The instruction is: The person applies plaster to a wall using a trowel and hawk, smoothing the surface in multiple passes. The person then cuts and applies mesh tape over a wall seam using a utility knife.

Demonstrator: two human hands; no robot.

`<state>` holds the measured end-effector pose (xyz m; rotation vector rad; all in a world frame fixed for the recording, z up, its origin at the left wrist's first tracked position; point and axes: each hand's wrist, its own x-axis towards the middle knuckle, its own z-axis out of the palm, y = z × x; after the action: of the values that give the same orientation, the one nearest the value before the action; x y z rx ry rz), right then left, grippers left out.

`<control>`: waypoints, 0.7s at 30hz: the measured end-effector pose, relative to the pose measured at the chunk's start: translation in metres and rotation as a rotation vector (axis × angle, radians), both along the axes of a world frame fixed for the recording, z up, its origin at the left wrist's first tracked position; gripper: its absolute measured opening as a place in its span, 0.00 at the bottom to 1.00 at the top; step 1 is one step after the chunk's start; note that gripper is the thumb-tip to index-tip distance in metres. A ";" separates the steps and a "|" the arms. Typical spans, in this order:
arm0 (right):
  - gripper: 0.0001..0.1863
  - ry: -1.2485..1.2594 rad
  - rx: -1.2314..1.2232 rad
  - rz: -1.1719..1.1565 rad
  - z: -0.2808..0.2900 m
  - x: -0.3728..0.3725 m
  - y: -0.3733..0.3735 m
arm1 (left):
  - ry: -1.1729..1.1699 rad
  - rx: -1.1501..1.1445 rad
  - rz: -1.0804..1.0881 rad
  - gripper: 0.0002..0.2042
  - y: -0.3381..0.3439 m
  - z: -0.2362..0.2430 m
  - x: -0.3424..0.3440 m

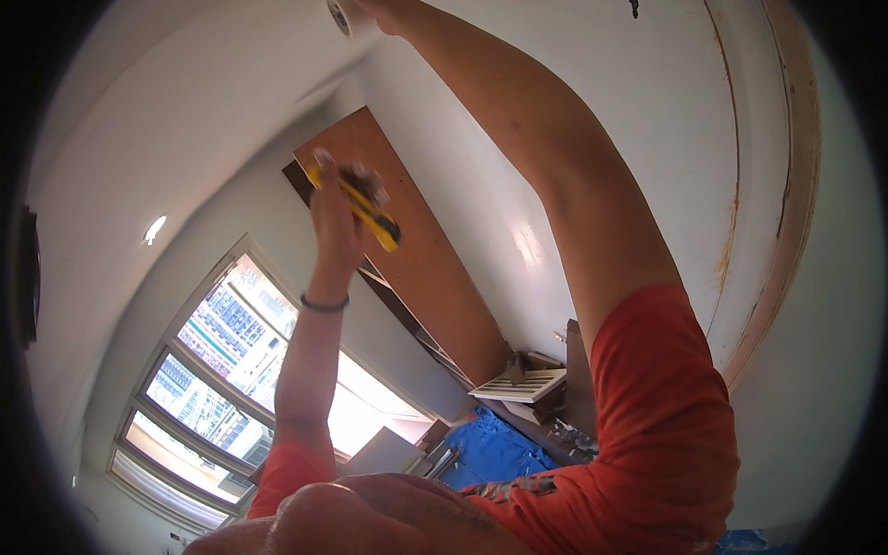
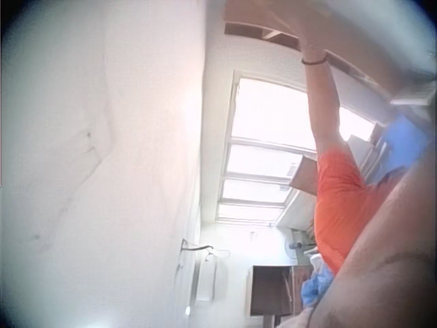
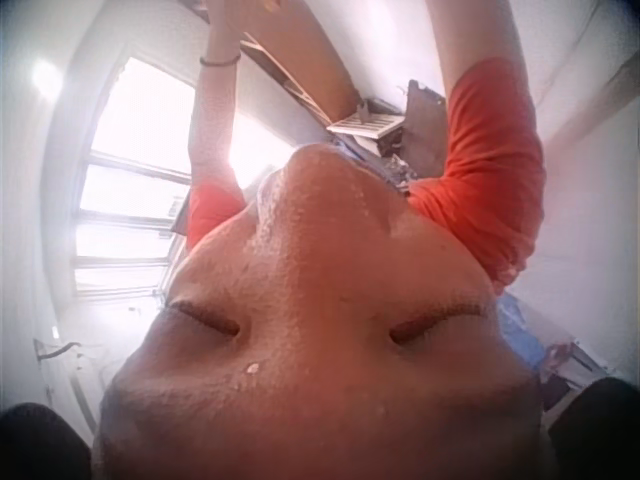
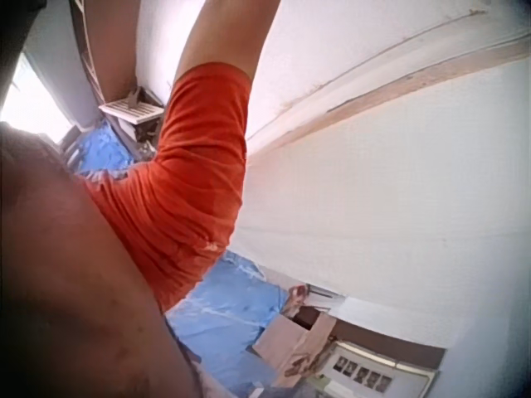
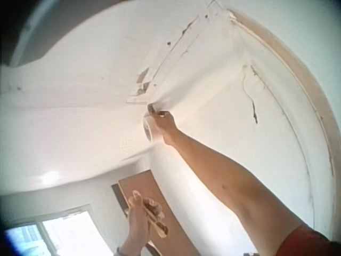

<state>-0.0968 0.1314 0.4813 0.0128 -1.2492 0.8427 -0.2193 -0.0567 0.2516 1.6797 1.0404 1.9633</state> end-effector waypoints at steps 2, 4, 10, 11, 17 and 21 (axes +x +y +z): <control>0.44 0.015 0.005 -0.005 0.007 -0.003 -0.001 | -0.296 -0.409 -0.071 0.29 -0.034 -0.111 -0.023; 0.42 0.032 0.017 0.083 0.001 -0.015 -0.003 | -0.456 -0.393 -0.094 0.29 -0.044 -0.151 -0.060; 0.35 -0.002 0.080 0.229 -0.003 -0.012 -0.008 | -0.364 -0.234 -0.027 0.26 -0.080 -0.106 -0.083; 0.34 -0.010 0.082 0.239 -0.004 -0.008 -0.010 | -0.337 -0.268 -0.063 0.26 -0.083 -0.101 -0.085; 0.33 0.004 0.154 0.269 -0.001 -0.015 0.003 | -0.516 -0.584 -0.038 0.13 -0.114 -0.193 -0.054; 0.35 -0.012 0.049 0.205 -0.004 -0.009 -0.006 | -0.583 -0.628 -0.034 0.17 -0.144 -0.258 -0.039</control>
<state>-0.1056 0.1259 0.4777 0.1777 -1.2945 0.9896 -0.2580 -0.2006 -0.0068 0.7294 1.1973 1.6848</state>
